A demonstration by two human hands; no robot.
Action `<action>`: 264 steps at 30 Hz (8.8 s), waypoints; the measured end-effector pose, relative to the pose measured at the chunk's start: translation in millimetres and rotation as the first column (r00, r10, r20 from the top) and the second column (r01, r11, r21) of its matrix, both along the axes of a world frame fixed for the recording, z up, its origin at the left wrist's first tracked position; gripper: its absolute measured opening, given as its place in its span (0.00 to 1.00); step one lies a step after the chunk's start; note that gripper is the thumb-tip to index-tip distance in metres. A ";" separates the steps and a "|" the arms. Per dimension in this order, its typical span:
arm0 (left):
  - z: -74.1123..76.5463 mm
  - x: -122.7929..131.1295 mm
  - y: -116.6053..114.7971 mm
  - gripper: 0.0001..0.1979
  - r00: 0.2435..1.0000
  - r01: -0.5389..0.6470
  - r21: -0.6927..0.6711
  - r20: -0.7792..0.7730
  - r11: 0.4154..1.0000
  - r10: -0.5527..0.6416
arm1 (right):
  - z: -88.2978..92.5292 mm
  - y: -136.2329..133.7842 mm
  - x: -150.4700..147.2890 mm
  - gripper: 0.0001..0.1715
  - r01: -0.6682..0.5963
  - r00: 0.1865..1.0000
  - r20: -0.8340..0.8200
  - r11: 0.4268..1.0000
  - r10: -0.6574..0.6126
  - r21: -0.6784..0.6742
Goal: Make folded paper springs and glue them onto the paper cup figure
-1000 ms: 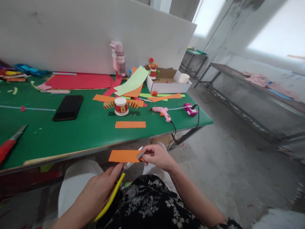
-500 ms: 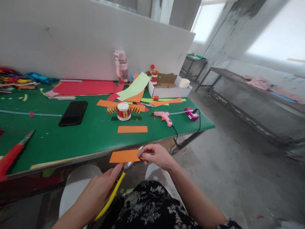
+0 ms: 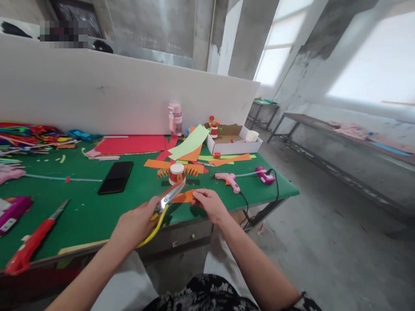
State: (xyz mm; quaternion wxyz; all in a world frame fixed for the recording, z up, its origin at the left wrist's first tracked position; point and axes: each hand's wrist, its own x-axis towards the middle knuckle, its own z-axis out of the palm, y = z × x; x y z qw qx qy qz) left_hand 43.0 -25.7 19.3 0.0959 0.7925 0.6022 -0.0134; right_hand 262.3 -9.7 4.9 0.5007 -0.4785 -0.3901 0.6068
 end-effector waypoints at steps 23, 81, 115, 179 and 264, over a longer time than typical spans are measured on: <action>-27.0 -35.7 24.7 0.22 0.926 0.152 0.465 0.242 0.872 -0.290 | -12.3 74.9 58.8 0.03 0.224 0.735 0.572 0.927 -0.364 0.302; -44.2 153.8 22.8 0.22 -0.049 -0.143 -0.349 0.937 0.926 0.345 | -14.9 -13.8 105.7 0.20 0.354 0.552 0.637 0.843 -0.538 0.406; -56.3 133.8 33.4 0.19 -0.126 -0.142 -0.311 0.947 0.940 0.295 | 18.0 -37.3 100.3 0.29 0.110 0.966 0.204 0.963 -0.162 0.245; -48.3 131.5 41.8 0.15 -0.149 -0.011 -0.493 0.861 0.870 0.486 | -6.8 -55.4 87.1 0.21 -0.233 0.550 0.790 0.859 -0.269 0.455; 3.7 104.1 157.1 0.12 0.960 0.275 0.345 -0.048 0.897 -0.276 | -45.3 83.6 11.8 0.02 0.402 0.757 0.424 0.866 -0.497 0.298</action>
